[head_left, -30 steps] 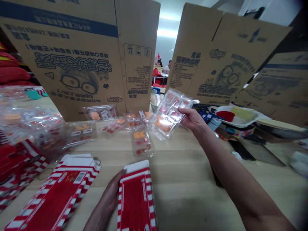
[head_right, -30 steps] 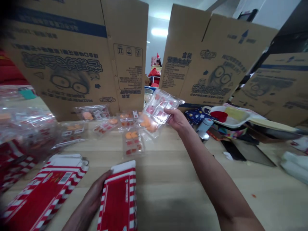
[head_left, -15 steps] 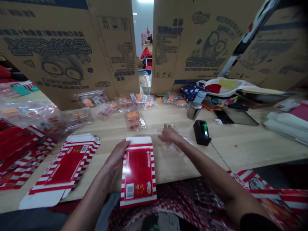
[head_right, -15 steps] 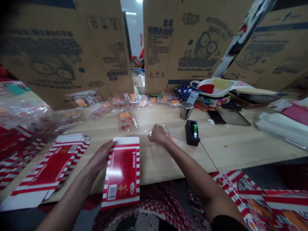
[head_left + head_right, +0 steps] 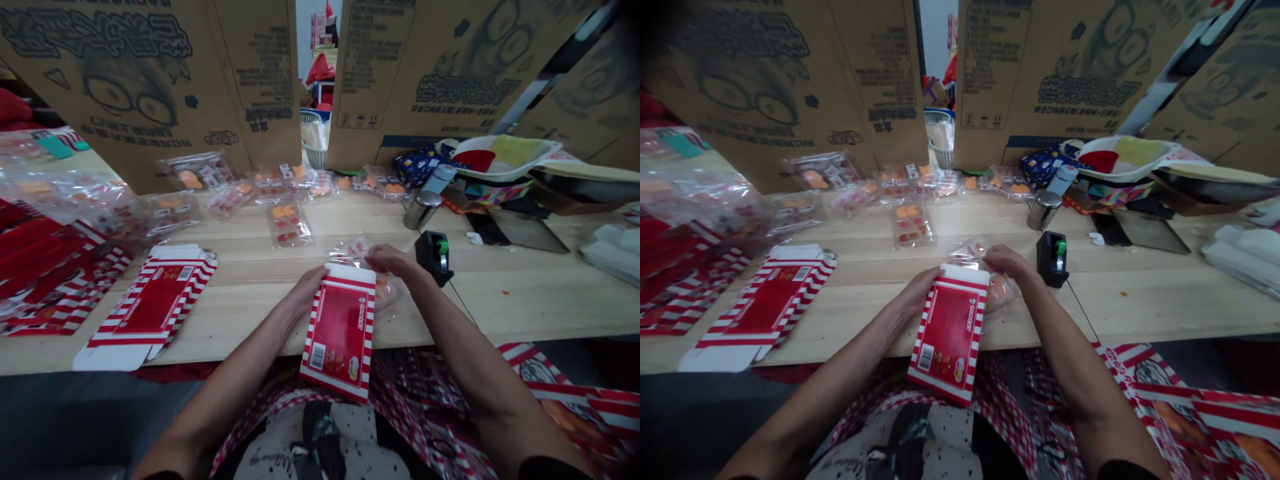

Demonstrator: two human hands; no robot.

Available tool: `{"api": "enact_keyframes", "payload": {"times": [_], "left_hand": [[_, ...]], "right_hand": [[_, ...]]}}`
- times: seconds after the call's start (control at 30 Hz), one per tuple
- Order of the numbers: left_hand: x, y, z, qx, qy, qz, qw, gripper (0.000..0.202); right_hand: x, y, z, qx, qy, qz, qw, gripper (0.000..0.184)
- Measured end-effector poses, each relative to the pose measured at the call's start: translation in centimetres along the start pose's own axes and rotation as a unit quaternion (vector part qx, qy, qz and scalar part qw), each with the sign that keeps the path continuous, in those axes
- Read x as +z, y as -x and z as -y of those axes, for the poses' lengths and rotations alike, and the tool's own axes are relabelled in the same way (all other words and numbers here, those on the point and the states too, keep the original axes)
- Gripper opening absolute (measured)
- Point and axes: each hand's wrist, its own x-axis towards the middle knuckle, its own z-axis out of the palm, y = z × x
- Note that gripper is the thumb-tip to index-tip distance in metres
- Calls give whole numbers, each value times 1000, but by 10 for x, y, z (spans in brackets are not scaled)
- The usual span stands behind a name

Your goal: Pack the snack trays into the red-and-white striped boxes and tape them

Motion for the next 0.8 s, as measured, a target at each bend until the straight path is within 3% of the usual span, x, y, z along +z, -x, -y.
{"api": "enact_keyframes", "payload": {"times": [0.1, 0.17, 0.27, 0.33, 0.4, 0.5, 0.6, 0.7, 0.8], "left_hand": [[-17, 15, -16, 23, -1, -35, 999, 30], [-27, 31, -26, 38, -2, -59, 998, 27], [-32, 55, -37, 36, -14, -67, 997, 27], [-29, 67, -40, 27, -34, -58, 997, 31], [-26, 75, -40, 25, -54, -45, 997, 34], [-26, 81, -39, 45, -61, -25, 997, 34], [-33, 83, -40, 61, -58, -18, 996, 34], [-42, 85, -41, 58, -45, -31, 997, 31], [-45, 86, -39, 72, -36, -45, 996, 26]], "right_hand": [[-18, 14, 4, -64, -149, -107, 981, 16], [-31, 20, 21, -126, -237, -195, 943, 16], [-33, 26, 60, -244, -407, -268, 839, 27], [-17, 29, 87, -298, -514, -259, 762, 27], [9, 30, 104, -309, -569, -228, 727, 25], [53, 30, 110, -281, -593, -182, 733, 26], [79, 32, 99, -256, -576, -144, 763, 24], [74, 37, 85, -216, -511, -90, 827, 28], [46, 40, 79, -170, -412, -21, 895, 35]]}}
